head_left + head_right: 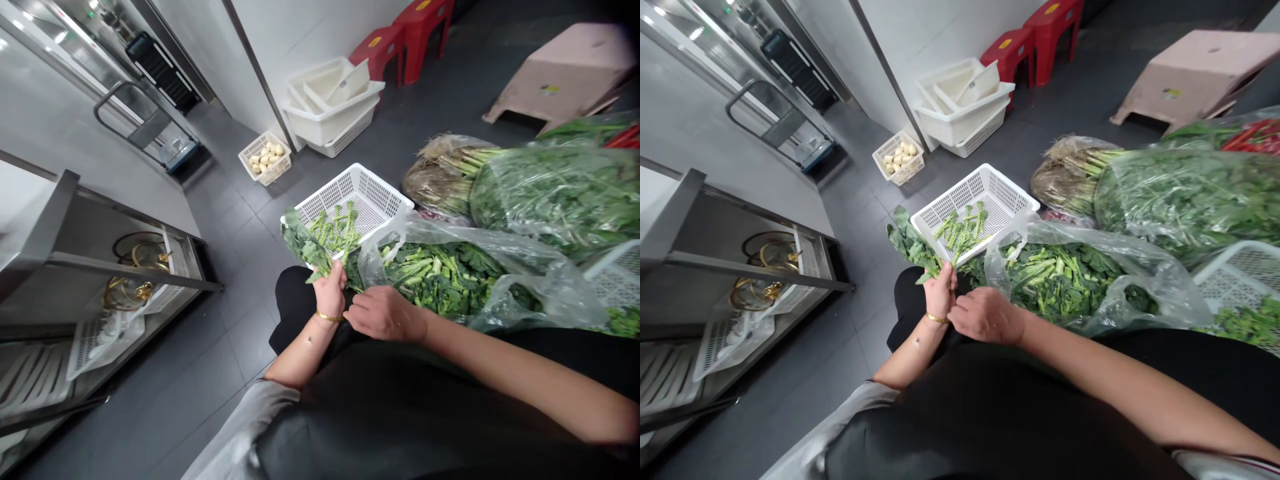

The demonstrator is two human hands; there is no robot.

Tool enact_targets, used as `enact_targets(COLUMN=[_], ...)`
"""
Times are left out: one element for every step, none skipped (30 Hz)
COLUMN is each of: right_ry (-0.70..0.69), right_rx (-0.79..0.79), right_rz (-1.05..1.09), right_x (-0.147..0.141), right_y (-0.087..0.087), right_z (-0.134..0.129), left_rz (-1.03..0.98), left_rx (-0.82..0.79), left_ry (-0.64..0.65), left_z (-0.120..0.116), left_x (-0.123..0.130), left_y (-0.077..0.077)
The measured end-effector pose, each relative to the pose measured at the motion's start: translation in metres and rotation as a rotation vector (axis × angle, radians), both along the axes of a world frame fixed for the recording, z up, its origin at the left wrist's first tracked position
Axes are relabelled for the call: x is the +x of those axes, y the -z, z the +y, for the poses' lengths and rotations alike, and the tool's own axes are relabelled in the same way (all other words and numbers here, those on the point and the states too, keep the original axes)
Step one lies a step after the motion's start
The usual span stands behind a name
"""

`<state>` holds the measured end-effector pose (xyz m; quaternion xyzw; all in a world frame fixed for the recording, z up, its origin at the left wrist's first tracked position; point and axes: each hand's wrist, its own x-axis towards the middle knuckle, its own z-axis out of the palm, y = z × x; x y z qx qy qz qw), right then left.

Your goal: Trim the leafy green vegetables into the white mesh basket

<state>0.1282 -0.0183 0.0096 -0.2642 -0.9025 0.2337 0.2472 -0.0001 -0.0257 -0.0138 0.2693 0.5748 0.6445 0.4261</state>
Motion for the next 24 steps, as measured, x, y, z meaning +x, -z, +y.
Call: enact_targets(right_ry=[-0.002, 0.057, 0.148, 0.242, 0.318, 0.366, 0.393, 0.415, 0.432, 0.432, 0.406, 0.342, 0.244, 0.124, 0.001, -0.087, -0.122, -0.107, -0.062, -0.017, 0.014, 0.023, 0.011, -0.006], right_rx=[-0.052, -0.140, -0.251, -0.367, -0.471, -0.549, -0.581, -0.554, -0.471, -0.346, -0.199, -0.054, 0.059, 0.120, 0.127, 0.094, 0.037, -0.029, -0.092, -0.146, -0.186, -0.217, -0.244, -0.264], right_rz=[-0.020, -0.035, -0.037, -0.024, 0.000, 0.024, 0.042, 0.051, 0.051, 0.044, 0.039, 0.034, 0.024, -0.002, -0.046, -0.113, -0.199, -0.297, -0.392, -0.469, -0.522, -0.551, -0.563, -0.563], right_x=[0.003, 0.007, 0.012, 0.016, 0.019, 0.021, 0.022, 0.022, 0.020, 0.018, 0.015, 0.013, 0.011, 0.011, 0.013, 0.016, 0.021, 0.027, 0.033, 0.038, 0.043, 0.047, 0.049, 0.050], right_y=[0.001, 0.001, 0.001, 0.000, -0.001, -0.003, -0.004, -0.004, -0.004, -0.004, -0.003, -0.002, -0.001, 0.000, 0.001, 0.002, 0.003, 0.004, 0.005, 0.006, 0.007, 0.009, 0.012, 0.014], right_z=[0.001, 0.007, 0.016, 0.027, 0.037, 0.046, 0.052, 0.053, 0.050, 0.044, 0.035, 0.024, 0.014, 0.006, 0.001, -0.002, -0.001, 0.002, 0.006, 0.010, 0.013, 0.014, 0.015, 0.014], left_rz=[-0.018, -0.018, -0.001, 0.030, 0.069, 0.110, 0.149, 0.178, 0.191, 0.182, 0.153, 0.109, 0.063, 0.022, -0.006, -0.016, -0.012, 0.001, 0.018, 0.039, 0.066, 0.098, 0.137, 0.191], left_rx=[0.005, 0.019, 0.039, 0.056, 0.070, 0.080, 0.087, 0.093, 0.101, 0.106, 0.104, 0.087, 0.064, 0.043, 0.029, 0.028, 0.038, 0.051, 0.058, 0.053, 0.039, 0.019, 0.001, -0.021], left_ry=[-0.002, 0.005, 0.013, 0.029, 0.050, 0.074, 0.099, 0.119, 0.131, 0.137, 0.135, 0.134, 0.131, 0.122, 0.112, 0.093, 0.068, 0.044, 0.026, 0.020, 0.028, 0.047, 0.062, 0.102], left_z=[0.001, 0.002, 0.000, -0.002, -0.005, -0.008, -0.011, -0.012, -0.013, -0.013, -0.012, -0.011, -0.009, -0.008, -0.006, -0.004, -0.002, 0.002, 0.008, 0.018, 0.030, 0.046, 0.064, 0.082], left_x=[-0.001, -0.002, -0.003, -0.003, -0.002, -0.001, 0.000, 0.001, 0.003, 0.005, 0.006, 0.008, 0.009, 0.010, 0.010, 0.009, 0.006, 0.003, -0.002, -0.008, -0.015, -0.024, -0.033, -0.041], left_y=[0.000, 0.000, 0.001, 0.002, 0.003, 0.004, 0.004, 0.005, 0.005, 0.004, 0.003, 0.002, 0.001, 0.000, -0.001, -0.001, -0.001, -0.002, -0.002, -0.003, -0.004, -0.007, -0.011, -0.016])
